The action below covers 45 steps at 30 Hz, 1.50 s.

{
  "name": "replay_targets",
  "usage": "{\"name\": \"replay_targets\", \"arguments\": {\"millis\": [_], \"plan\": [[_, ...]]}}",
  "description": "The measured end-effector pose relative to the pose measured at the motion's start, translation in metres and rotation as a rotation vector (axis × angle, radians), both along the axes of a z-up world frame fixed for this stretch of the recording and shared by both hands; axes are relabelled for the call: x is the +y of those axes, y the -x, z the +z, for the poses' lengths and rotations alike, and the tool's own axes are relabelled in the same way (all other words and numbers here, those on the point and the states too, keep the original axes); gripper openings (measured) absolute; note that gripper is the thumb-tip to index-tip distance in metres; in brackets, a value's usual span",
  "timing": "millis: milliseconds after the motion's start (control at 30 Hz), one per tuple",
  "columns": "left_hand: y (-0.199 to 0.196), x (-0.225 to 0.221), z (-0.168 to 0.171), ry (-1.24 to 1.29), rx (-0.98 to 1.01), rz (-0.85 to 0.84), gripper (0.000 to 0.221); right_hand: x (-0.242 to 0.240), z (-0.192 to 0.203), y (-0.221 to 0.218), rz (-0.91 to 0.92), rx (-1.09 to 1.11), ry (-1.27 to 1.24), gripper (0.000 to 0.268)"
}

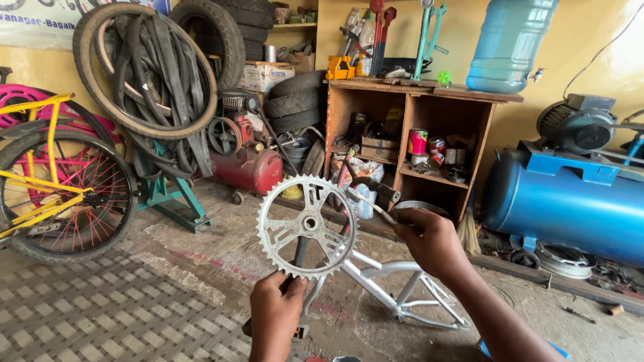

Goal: The person holds a bicycle crankset and uses a toothbrush and a liquid to clean it, then holds a bicycle pedal.

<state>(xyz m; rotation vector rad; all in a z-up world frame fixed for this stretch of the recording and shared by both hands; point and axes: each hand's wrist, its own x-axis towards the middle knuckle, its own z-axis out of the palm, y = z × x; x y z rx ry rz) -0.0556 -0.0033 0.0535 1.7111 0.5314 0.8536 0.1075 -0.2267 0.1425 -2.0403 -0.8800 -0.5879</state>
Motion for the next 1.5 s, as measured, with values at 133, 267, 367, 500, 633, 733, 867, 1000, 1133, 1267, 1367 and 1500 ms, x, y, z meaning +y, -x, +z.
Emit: {"name": "replay_targets", "arguments": {"millis": [133, 267, 367, 500, 633, 733, 867, 1000, 1133, 1267, 1367, 1500], "plan": [[0.005, -0.003, 0.008, 0.084, 0.05, -0.04, 0.021, 0.005, 0.001, -0.003, -0.034, 0.08, 0.017, 0.032], [0.009, -0.001, 0.017, 0.13, 0.138, -0.079, 0.016, -0.004, 0.002, 0.004, -0.169, 0.23, 0.058, 0.03], [0.007, -0.001, 0.015, 0.152, 0.095, -0.121, 0.018, 0.003, 0.012, 0.004, -0.036, 0.096, -0.03, 0.031], [0.004, -0.002, 0.01, 0.184, 0.016, -0.177, 0.018, 0.01, 0.034, 0.003, -0.05, -0.162, 0.096, 0.025], [0.005, 0.0, 0.008, 0.227, 0.01, -0.2, 0.017, -0.001, 0.041, 0.002, 0.028, -0.258, 0.137, 0.023], [0.005, 0.001, 0.005, 0.263, -0.033, -0.23, 0.018, -0.012, 0.03, -0.001, 0.086, -0.293, 0.13, 0.022], [-0.002, -0.003, 0.002, 0.353, -0.12, -0.263, 0.016, -0.025, 0.005, -0.001, 0.11, -0.377, 0.129, 0.022], [-0.006, -0.006, 0.0, 0.39, -0.197, -0.26, 0.015, -0.03, -0.021, 0.008, 0.068, -0.229, 0.182, 0.027], [-0.004, -0.008, 0.003, 0.405, -0.191, -0.224, 0.019, -0.035, -0.043, 0.028, 0.216, -0.296, 0.095, 0.021], [-0.001, -0.008, 0.007, 0.325, -0.127, -0.212, 0.018, -0.031, -0.03, 0.018, 0.036, -0.091, 0.14, 0.017], [-0.001, -0.009, 0.006, 0.215, -0.05, -0.196, 0.019, -0.032, -0.01, 0.006, -0.198, -0.072, 0.167, 0.019], [-0.002, -0.014, 0.005, 0.069, -0.013, -0.148, 0.02, -0.025, -0.015, 0.008, -0.103, -0.201, 0.085, 0.016]]}}
